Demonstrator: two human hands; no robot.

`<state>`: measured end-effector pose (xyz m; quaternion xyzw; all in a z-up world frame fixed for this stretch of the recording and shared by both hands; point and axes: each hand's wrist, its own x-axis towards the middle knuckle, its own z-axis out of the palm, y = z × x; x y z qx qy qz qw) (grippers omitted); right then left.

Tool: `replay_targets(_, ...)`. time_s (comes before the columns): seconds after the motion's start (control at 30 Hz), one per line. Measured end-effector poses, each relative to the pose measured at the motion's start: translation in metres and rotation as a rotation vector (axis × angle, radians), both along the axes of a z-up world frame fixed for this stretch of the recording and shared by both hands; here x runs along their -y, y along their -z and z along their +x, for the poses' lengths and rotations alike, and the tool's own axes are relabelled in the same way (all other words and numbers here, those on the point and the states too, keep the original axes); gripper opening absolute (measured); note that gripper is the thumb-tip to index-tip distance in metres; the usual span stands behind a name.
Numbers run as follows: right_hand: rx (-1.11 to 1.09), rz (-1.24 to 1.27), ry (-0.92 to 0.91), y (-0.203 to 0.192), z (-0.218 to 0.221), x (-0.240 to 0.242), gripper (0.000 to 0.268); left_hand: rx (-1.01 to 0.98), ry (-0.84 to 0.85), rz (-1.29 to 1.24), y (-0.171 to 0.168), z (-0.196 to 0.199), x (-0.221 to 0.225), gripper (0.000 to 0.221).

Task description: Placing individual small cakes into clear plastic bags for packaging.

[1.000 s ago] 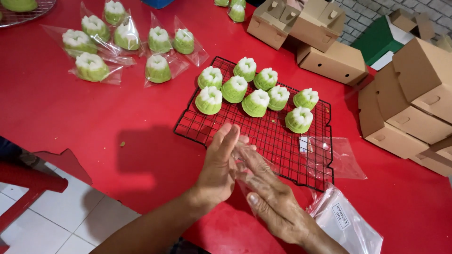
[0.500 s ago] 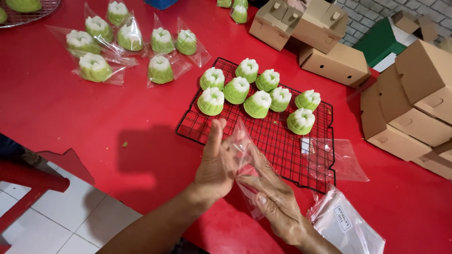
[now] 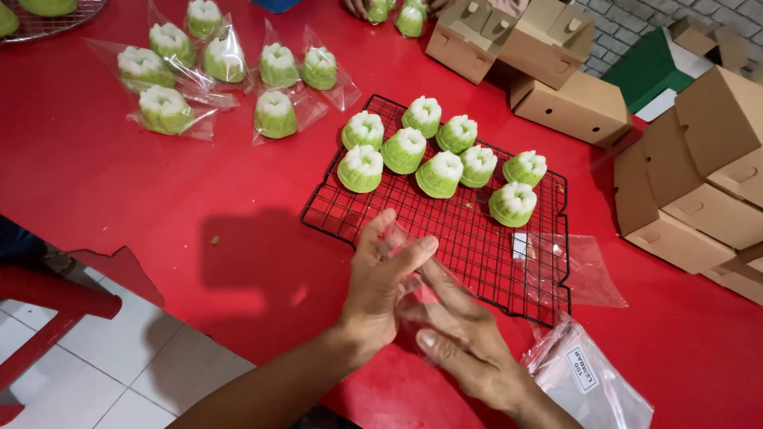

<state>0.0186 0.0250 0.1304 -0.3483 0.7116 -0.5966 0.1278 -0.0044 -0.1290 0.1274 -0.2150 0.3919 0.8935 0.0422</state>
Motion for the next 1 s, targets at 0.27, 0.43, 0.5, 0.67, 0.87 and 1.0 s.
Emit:
replay_targets(0.27,-0.408,0.153,0.088,-0.012,0.001,-0.001,0.031,0.012,-0.189,0.136,0.009,-0.019,-0.001,0.055)
replay_targets(0.43,-0.458,0.141,0.097,-0.011,-0.003,-0.007,0.035,-0.086,-0.217,0.13,0.014,-0.029,0.007,0.05)
replay_targets(0.5,-0.457,0.119,0.068,-0.015,-0.015,-0.018,0.034,-0.055,-0.225,0.108,0.01,-0.033,0.013,0.052)
replay_targets(0.67,-0.523,0.544,0.764,0.008,-0.119,-0.088,0.06,-0.212,-0.313,0.12,0.017,-0.052,0.028,0.05)
replay_targets(0.87,-0.145,0.982,0.895,0.049,-0.194,-0.115,0.099,-0.207,-0.274,0.237,-0.002,-0.054,0.045,0.04)
replay_targets(1.0,-0.173,0.958,0.856,0.066,-0.208,-0.117,0.085,-0.261,-0.262,0.265,0.003,-0.067,0.05,0.037)
